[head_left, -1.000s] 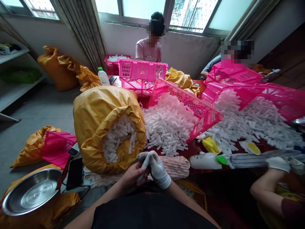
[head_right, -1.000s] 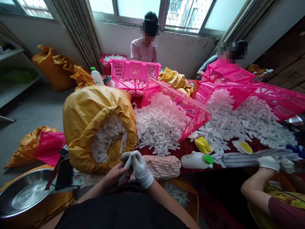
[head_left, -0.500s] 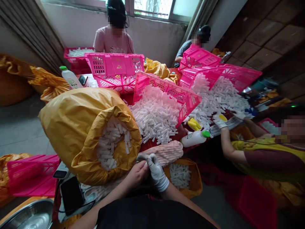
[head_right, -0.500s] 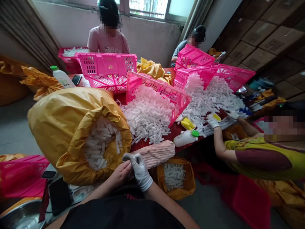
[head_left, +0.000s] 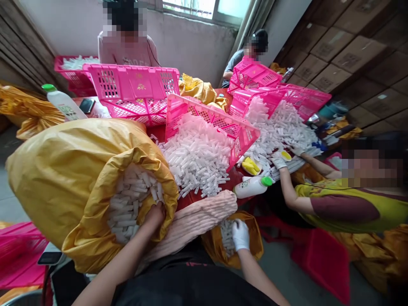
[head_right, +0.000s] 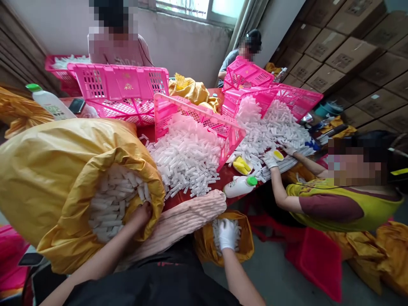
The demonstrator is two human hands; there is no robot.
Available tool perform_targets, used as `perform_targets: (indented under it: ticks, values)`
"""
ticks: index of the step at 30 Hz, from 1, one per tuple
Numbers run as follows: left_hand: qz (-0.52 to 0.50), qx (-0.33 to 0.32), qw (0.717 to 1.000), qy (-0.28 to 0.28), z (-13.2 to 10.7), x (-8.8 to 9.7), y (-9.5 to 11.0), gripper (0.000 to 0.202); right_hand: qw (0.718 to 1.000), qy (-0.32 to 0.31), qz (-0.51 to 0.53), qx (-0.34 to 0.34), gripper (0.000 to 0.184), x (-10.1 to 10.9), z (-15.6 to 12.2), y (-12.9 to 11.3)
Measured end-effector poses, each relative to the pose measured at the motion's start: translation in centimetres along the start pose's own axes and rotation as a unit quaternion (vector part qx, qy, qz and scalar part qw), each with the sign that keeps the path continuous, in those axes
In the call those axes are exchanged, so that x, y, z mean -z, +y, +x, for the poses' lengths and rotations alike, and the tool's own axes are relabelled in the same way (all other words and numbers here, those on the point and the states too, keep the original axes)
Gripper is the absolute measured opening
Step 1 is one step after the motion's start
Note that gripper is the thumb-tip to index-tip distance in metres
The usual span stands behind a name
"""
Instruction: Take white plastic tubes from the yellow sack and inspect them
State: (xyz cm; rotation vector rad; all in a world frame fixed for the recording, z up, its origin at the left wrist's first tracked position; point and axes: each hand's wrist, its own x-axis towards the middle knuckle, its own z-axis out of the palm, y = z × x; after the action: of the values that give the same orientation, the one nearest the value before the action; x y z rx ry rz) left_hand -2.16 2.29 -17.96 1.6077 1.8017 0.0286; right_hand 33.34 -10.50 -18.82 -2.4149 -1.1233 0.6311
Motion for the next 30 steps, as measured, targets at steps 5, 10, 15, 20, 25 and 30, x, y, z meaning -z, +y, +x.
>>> perform_targets:
  ticks: [5,10,15,20,25,30]
  values:
    - [-0.02,-0.009,0.999,0.03,-2.1,-0.5,-0.9,0.033,0.96,-0.18,-0.039,0.21,0.033,-9.1,3.7,-12.4]
    - [-0.189,-0.046,0.979,0.063,-5.5,0.2,-1.8,0.046,0.917,-0.275,-0.074,0.279,0.017,-12.7,5.4,-18.9]
    - [-0.286,-0.069,0.956,0.01,-8.5,2.5,1.3,0.048,0.901,-0.323,0.039,0.286,0.021,-9.5,2.8,-21.2]
    - [-0.361,-0.139,0.922,-0.035,-10.4,5.1,5.2,0.044,0.772,-0.403,0.485,0.082,0.043,-4.2,-1.4,-25.5]
    - [-0.567,-0.122,0.804,-0.133,-10.4,4.9,7.7,0.043,0.758,-0.381,0.517,0.115,0.028,-0.4,-3.1,-27.1]
    - [-0.676,-0.106,0.706,-0.183,-10.1,3.6,9.6,0.033,0.718,-0.444,0.517,0.14,0.035,-0.3,-3.6,-25.5]
